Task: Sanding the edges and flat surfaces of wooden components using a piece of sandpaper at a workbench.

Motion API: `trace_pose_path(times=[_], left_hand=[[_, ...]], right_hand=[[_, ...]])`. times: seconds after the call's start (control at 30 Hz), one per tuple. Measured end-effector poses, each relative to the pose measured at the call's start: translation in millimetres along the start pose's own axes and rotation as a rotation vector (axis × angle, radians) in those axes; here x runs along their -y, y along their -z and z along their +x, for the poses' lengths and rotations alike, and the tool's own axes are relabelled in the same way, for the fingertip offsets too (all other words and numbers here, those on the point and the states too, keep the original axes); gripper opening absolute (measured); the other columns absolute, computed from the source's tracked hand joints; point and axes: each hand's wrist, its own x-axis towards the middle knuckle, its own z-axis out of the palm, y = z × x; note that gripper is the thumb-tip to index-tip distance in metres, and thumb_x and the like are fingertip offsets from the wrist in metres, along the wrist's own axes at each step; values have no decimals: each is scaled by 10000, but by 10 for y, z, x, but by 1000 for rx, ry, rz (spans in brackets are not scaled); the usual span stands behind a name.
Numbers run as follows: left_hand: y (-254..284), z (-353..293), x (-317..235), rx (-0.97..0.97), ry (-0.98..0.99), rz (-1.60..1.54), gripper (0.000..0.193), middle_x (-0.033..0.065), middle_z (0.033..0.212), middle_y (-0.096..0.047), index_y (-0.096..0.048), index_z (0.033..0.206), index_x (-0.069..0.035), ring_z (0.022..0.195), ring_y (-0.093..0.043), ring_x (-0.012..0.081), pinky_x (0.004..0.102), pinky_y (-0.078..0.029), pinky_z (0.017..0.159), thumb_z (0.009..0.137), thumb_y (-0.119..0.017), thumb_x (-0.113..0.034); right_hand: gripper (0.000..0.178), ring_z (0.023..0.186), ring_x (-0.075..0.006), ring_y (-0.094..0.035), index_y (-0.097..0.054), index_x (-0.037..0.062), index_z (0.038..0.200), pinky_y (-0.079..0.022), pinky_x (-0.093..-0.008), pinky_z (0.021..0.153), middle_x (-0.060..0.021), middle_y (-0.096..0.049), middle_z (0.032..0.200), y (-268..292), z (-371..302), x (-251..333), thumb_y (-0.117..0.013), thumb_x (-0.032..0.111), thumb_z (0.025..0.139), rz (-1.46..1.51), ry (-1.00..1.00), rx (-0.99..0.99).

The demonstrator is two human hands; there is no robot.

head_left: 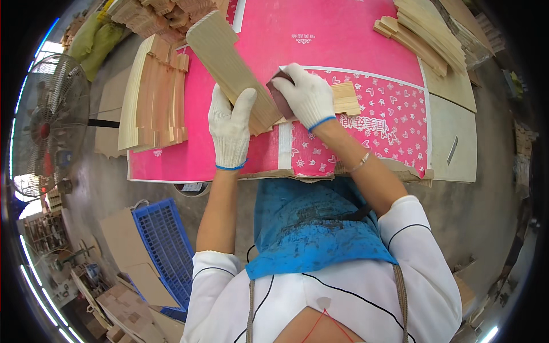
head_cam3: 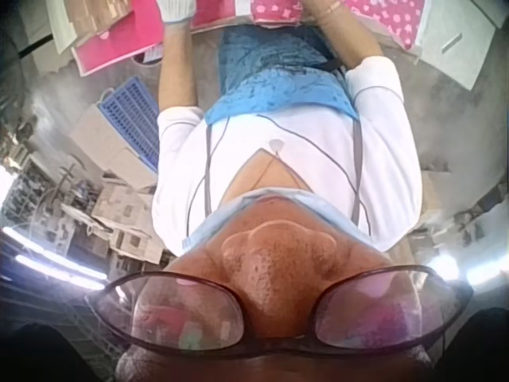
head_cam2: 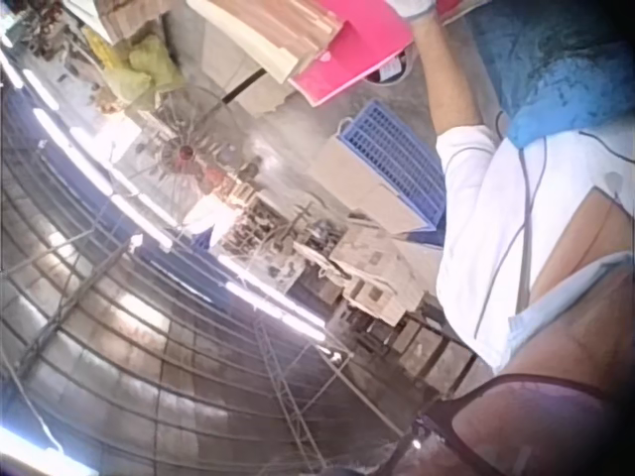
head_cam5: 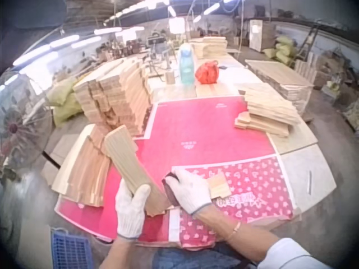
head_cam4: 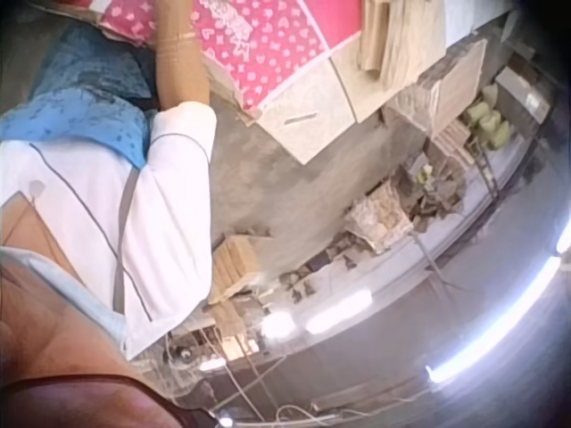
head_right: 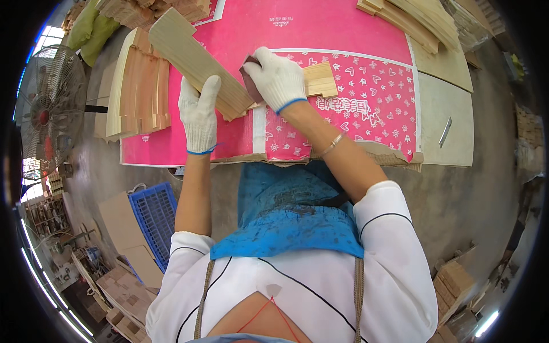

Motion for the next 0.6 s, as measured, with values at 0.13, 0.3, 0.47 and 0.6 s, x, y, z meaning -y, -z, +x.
trace_pose_path(times=[0.13,0.3,0.47,0.6], left_hand=[[6,50,102,-25,24,-39,371,108,1060,-628,-544,1206,37,968,-569,176,327,-460,887,928,-638,-191],[17,43,100,-48,80,-113,372,99,1048,-633,-550,1200,30,950,-577,167,320,-467,877,923,-648,-199],[31,39,127,-29,37,-64,368,94,1043,-634,-553,1194,29,934,-587,161,315,-481,854,923,-649,-200],[11,10,87,1,7,-40,363,94,1042,-635,-554,1187,30,938,-587,157,314,-482,854,917,-655,-192]], right_hand=[[329,781,-385,-666,-629,94,958,-524,-470,700,-183,-686,825,72,158,17,-621,412,871,38,-69,-32],[275,767,-360,-672,-643,98,957,-527,-435,670,-166,-686,821,187,-161,45,-625,363,886,177,-21,-20],[327,830,-371,-662,-657,94,1019,-526,-432,711,-196,-679,862,123,-4,138,-649,373,850,-99,-56,157],[338,825,-368,-663,-660,83,991,-526,-436,709,-199,-680,864,45,144,10,-640,386,843,-99,-31,104]])
